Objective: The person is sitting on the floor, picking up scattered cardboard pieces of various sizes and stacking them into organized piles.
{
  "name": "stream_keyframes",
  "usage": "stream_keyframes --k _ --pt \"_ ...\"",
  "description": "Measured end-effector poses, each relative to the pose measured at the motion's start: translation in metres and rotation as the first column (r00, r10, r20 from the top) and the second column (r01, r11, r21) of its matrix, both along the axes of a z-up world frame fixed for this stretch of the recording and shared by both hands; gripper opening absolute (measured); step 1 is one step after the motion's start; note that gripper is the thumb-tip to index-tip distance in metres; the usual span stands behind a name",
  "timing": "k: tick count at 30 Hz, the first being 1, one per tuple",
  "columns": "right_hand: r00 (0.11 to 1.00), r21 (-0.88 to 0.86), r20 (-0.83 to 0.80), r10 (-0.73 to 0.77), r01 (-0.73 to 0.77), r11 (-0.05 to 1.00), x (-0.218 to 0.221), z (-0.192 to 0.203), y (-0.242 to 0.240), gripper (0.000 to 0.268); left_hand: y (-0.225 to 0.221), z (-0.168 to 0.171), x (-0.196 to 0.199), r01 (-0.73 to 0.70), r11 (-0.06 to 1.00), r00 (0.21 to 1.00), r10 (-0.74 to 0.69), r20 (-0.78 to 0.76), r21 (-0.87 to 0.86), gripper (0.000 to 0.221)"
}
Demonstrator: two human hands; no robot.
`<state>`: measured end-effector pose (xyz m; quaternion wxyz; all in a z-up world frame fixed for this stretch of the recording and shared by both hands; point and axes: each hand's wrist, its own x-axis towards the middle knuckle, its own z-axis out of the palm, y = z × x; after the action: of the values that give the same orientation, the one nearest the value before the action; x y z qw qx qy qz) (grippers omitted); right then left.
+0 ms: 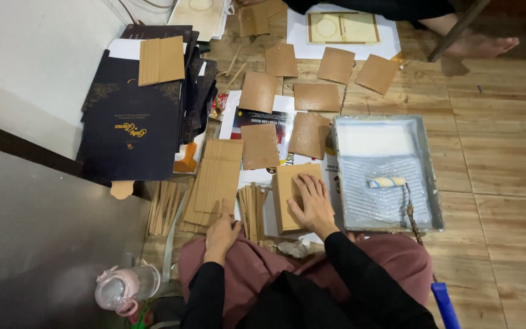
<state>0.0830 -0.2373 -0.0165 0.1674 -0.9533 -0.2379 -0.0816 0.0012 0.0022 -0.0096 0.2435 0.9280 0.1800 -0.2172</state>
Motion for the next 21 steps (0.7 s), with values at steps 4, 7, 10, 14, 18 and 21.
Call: stream_keyframes --k 4,7,10,14,18,21 --pt "1.0 -0.009 0.005 -0.002 0.002 1.0 0.001 -0.004 -0.001 0.058 0.001 -0.006 -0.001 0.002 1.0 1.0 -0.002 0.004 -0.01 0.072" --pt "1.0 -0.003 -0.009 -0.006 0.006 1.0 0.002 -0.005 0.0 0.06 0.005 -0.014 -0.001 0.003 1.0 1.0 -0.004 0.024 0.021 0.072" --pt "1.0 -0.023 -0.013 -0.024 0.023 0.999 0.003 -0.006 0.0 0.061 0.007 -0.02 0.0 0.03 0.999 0.999 -0.031 0.043 0.018 0.071" --pt "1.0 0.0 -0.015 -0.027 0.027 1.0 0.002 -0.006 -0.001 0.062 0.006 -0.021 -0.001 0.03 1.0 0.998 -0.03 0.063 0.01 0.072" --pt "1.0 -0.013 0.024 -0.014 0.014 1.0 0.002 -0.008 -0.001 0.057 0.007 -0.024 -0.002 0.032 0.999 0.997 -0.034 0.069 0.029 0.062" --pt "1.0 -0.016 0.017 -0.02 0.021 1.0 0.005 -0.017 -0.002 0.058 -0.003 0.02 -0.004 0.064 0.995 0.995 -0.07 0.076 0.076 0.038"
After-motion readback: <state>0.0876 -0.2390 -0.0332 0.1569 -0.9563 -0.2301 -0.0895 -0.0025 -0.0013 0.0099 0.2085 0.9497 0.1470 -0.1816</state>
